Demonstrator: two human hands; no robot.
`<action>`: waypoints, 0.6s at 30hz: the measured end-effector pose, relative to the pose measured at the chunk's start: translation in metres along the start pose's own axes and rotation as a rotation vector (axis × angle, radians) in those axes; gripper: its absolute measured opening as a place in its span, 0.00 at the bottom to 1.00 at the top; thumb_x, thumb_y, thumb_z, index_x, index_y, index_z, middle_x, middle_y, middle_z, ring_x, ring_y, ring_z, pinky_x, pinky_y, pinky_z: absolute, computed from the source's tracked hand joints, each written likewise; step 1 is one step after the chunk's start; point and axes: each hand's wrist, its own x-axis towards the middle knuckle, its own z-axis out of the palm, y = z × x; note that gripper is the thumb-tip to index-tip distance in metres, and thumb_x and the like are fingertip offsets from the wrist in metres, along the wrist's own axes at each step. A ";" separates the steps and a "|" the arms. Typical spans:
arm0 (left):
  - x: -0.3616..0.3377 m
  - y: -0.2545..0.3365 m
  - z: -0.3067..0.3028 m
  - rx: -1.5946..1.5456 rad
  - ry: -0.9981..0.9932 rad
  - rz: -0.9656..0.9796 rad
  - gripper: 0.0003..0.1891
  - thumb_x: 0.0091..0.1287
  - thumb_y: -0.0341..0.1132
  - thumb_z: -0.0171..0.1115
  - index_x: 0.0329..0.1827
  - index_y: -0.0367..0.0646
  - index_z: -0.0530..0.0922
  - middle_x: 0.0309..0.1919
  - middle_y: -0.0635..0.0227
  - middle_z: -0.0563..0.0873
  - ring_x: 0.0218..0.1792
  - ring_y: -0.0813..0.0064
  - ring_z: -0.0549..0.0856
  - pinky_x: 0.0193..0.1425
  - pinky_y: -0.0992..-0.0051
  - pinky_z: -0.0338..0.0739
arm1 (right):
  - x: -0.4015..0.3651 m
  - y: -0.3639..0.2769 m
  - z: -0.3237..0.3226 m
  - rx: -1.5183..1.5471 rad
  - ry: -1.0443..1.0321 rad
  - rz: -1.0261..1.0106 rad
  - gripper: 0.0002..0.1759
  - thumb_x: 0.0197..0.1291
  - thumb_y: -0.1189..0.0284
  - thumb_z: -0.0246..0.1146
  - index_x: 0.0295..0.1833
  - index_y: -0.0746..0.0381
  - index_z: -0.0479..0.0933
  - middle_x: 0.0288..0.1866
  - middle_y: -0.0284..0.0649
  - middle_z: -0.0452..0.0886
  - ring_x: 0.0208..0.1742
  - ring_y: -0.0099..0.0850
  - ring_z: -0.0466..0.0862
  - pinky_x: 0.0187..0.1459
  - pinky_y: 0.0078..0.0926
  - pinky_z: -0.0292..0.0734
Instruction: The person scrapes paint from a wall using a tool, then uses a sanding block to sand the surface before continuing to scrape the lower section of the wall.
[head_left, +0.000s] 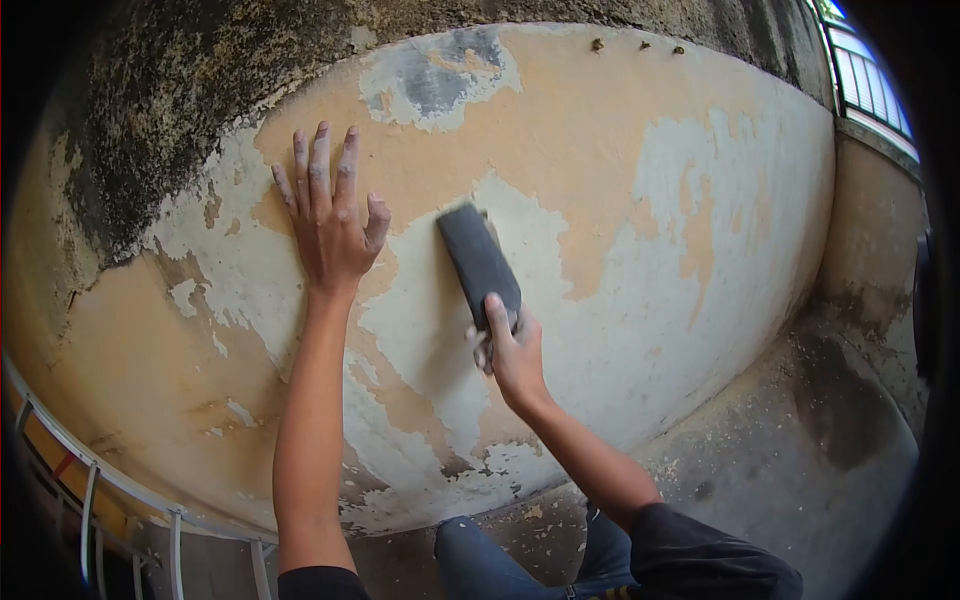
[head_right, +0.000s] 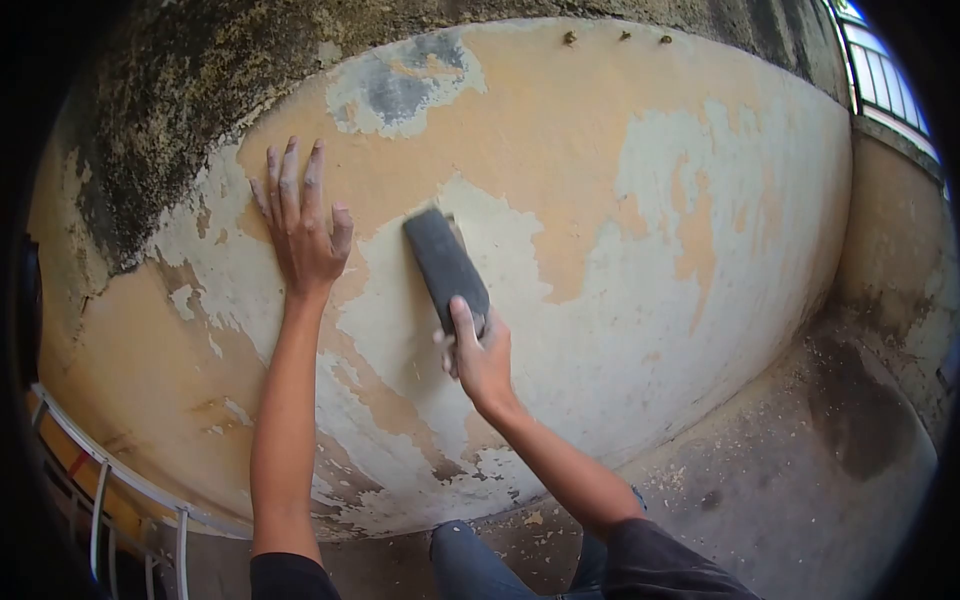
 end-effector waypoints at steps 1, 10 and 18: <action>0.000 0.000 0.000 -0.011 0.010 -0.002 0.35 0.66 0.49 0.46 0.78 0.50 0.65 0.76 0.57 0.64 0.79 0.50 0.58 0.79 0.36 0.42 | -0.010 0.008 -0.006 -0.019 -0.036 0.069 0.23 0.74 0.51 0.56 0.43 0.63 0.70 0.25 0.39 0.80 0.14 0.21 0.73 0.14 0.19 0.64; -0.002 -0.001 0.000 -0.006 -0.007 0.019 0.34 0.69 0.50 0.46 0.78 0.52 0.64 0.77 0.57 0.63 0.79 0.49 0.57 0.79 0.36 0.42 | 0.013 -0.010 0.019 0.017 -0.023 0.003 0.24 0.75 0.51 0.56 0.43 0.64 0.69 0.25 0.38 0.80 0.14 0.20 0.72 0.15 0.19 0.63; 0.002 -0.001 -0.002 0.002 -0.024 0.016 0.34 0.67 0.48 0.47 0.78 0.52 0.65 0.77 0.57 0.63 0.79 0.49 0.57 0.79 0.36 0.42 | 0.037 -0.020 0.044 -0.001 -0.006 -0.108 0.23 0.74 0.51 0.56 0.44 0.64 0.70 0.26 0.37 0.81 0.14 0.21 0.73 0.15 0.21 0.65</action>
